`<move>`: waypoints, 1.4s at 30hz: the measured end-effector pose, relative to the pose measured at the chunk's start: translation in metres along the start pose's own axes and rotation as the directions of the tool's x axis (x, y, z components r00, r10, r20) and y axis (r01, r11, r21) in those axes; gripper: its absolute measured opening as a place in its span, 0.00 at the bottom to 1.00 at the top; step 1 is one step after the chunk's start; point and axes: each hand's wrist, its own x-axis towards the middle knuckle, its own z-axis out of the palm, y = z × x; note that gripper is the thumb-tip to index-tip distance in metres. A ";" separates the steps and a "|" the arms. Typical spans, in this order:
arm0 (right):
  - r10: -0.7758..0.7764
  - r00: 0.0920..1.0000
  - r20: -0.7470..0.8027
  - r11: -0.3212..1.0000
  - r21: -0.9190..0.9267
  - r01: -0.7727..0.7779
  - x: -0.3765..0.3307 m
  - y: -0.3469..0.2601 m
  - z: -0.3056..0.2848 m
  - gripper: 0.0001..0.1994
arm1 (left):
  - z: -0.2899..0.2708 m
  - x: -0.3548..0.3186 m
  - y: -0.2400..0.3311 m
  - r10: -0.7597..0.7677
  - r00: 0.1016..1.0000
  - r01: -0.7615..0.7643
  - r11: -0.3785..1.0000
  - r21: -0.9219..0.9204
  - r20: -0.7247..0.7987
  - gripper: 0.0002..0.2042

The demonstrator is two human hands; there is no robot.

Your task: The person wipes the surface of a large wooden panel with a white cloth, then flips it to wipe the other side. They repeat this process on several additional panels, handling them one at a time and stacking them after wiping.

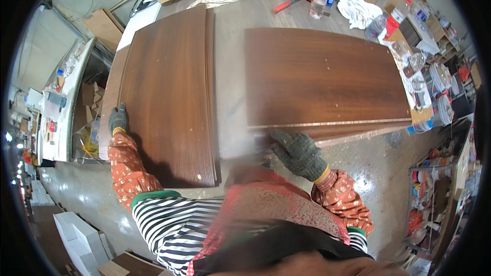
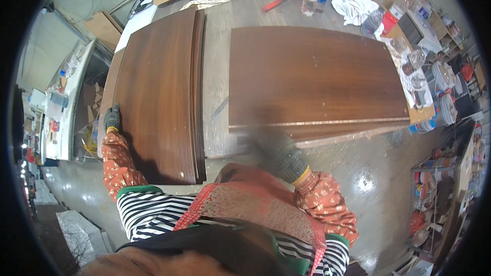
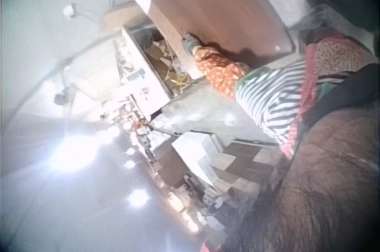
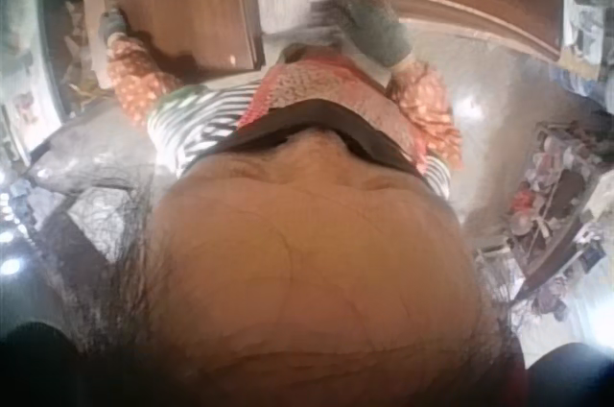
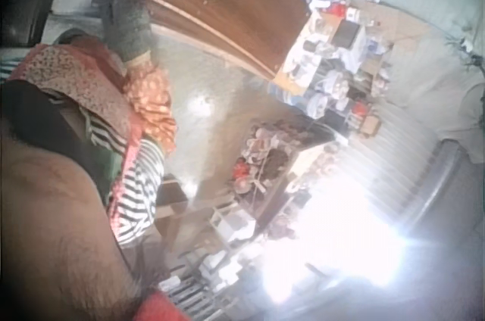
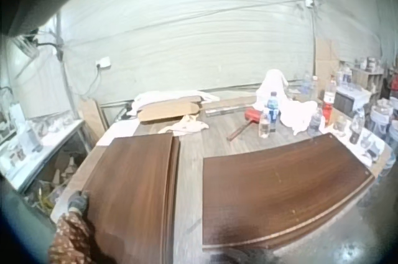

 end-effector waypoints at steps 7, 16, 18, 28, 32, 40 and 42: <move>0.115 0.900 0.421 0.971 0.143 -0.191 0.122 0.006 0.023 0.27 | 0.010 0.051 -0.004 0.046 0.998 -0.035 0.975 -0.220 0.048 0.37; 0.195 0.810 0.554 0.833 0.343 -0.435 0.261 0.052 0.128 0.50 | 0.016 0.104 0.008 -0.055 0.980 0.096 0.974 -0.208 0.194 0.38; 0.174 0.830 0.530 0.822 0.386 -0.418 0.284 0.050 0.136 0.52 | 0.023 0.123 0.003 -0.075 0.972 0.134 0.956 -0.262 0.224 0.39; 0.136 0.830 0.542 0.820 0.408 -0.401 0.297 0.037 0.154 0.55 | 0.028 0.133 0.001 0.443 0.895 -0.429 0.820 0.378 0.054 0.15; 0.109 0.860 0.498 0.867 0.375 -0.327 0.296 0.030 0.147 0.53 | 0.025 0.135 0.004 0.396 0.914 -0.401 0.850 0.342 0.088 0.15; 0.174 0.860 0.480 0.934 0.195 -0.298 0.297 -0.002 0.118 0.44 | 0.038 0.143 0.011 0.098 0.990 -0.092 0.994 -0.061 0.097 0.36; 0.165 0.872 0.461 0.928 0.226 -0.296 0.294 -0.013 0.110 0.43 | 0.024 0.127 0.034 -0.012 0.999 0.010 0.999 0.047 0.040 0.35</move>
